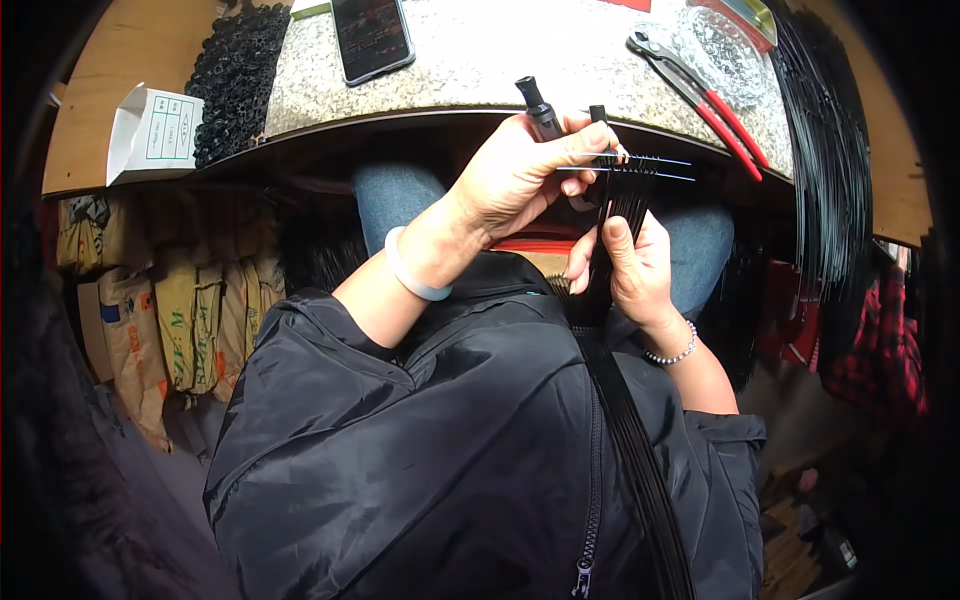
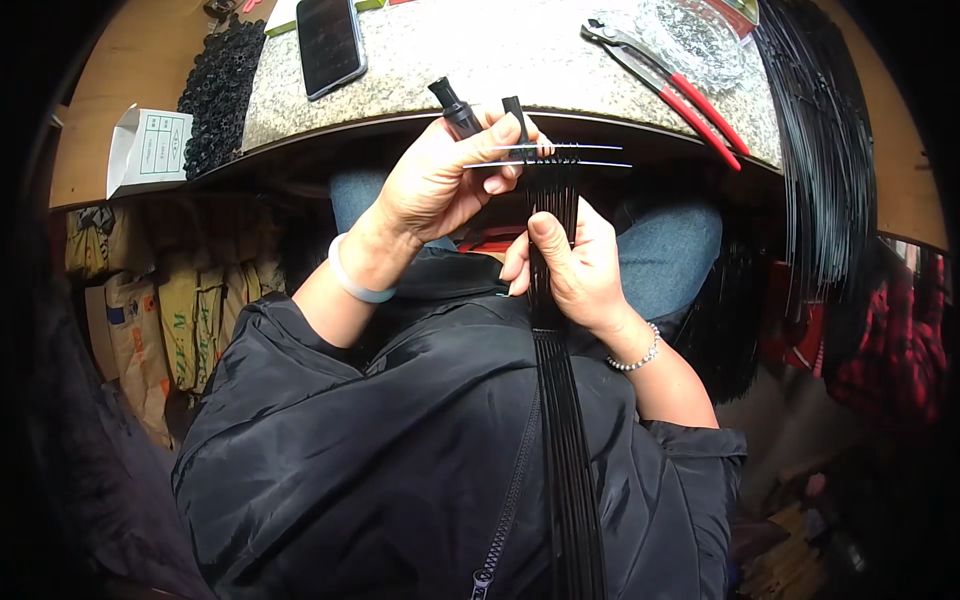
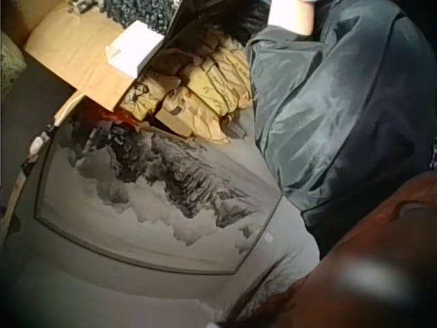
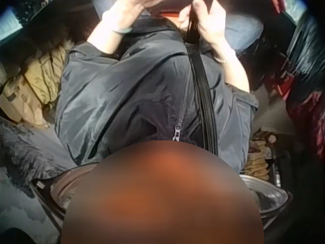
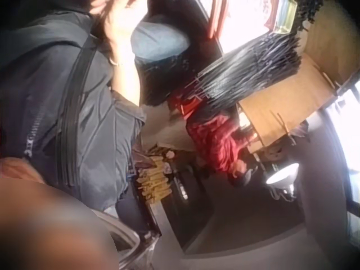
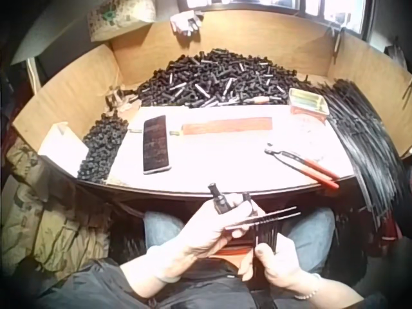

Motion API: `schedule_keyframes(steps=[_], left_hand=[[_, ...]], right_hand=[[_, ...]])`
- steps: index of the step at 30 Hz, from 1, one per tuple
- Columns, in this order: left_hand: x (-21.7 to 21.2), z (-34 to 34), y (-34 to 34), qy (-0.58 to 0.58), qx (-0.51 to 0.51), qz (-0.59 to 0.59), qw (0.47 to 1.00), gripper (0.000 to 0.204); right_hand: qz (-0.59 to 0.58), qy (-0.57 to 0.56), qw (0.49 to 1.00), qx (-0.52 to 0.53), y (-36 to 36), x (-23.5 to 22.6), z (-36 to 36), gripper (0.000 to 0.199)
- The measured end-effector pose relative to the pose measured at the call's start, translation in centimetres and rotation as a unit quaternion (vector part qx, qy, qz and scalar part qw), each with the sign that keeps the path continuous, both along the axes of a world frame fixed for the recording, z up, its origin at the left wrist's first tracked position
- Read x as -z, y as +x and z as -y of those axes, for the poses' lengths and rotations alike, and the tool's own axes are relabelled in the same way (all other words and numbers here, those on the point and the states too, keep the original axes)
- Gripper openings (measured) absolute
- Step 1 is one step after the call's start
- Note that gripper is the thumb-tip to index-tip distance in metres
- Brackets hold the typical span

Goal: The person is using pliers and their hands to assemble various black plastic and metal components that appear to be for umbrellas at a factory workbench.

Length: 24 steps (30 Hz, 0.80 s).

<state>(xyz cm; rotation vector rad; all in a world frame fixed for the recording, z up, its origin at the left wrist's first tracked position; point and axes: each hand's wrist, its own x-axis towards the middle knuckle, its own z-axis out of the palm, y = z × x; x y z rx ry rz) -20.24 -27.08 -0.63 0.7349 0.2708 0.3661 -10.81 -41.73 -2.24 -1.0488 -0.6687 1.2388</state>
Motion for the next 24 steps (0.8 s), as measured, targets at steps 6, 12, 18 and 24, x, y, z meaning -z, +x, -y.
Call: schedule_keyframes(steps=[6, 12, 18, 24], left_hand=[[-0.5, 0.2, 0.0, 0.0, -0.005, -0.014, 1.0, 0.02], [-0.2, 0.5, -0.3, 0.109, -0.053, -0.018, 0.992, 0.026], [0.8, 1.1, -1.5, 0.073, -0.002, 0.054, 0.996, 0.059], [0.5, 1.4, -1.1, 0.086, -0.032, 0.005, 0.996, 0.053]], right_hand=[[-0.004, -0.012, 1.0, 0.0, 0.2, 0.1, -0.1, 0.035], [0.003, -0.017, 1.0, -0.011, 0.3, -0.1, -0.4, 0.034], [0.007, -0.019, 1.0, 0.005, 0.8, 0.2, 0.1, 0.033], [-0.013, -0.017, 1.0, 0.001, 0.6, 0.1, -0.2, 0.033]])
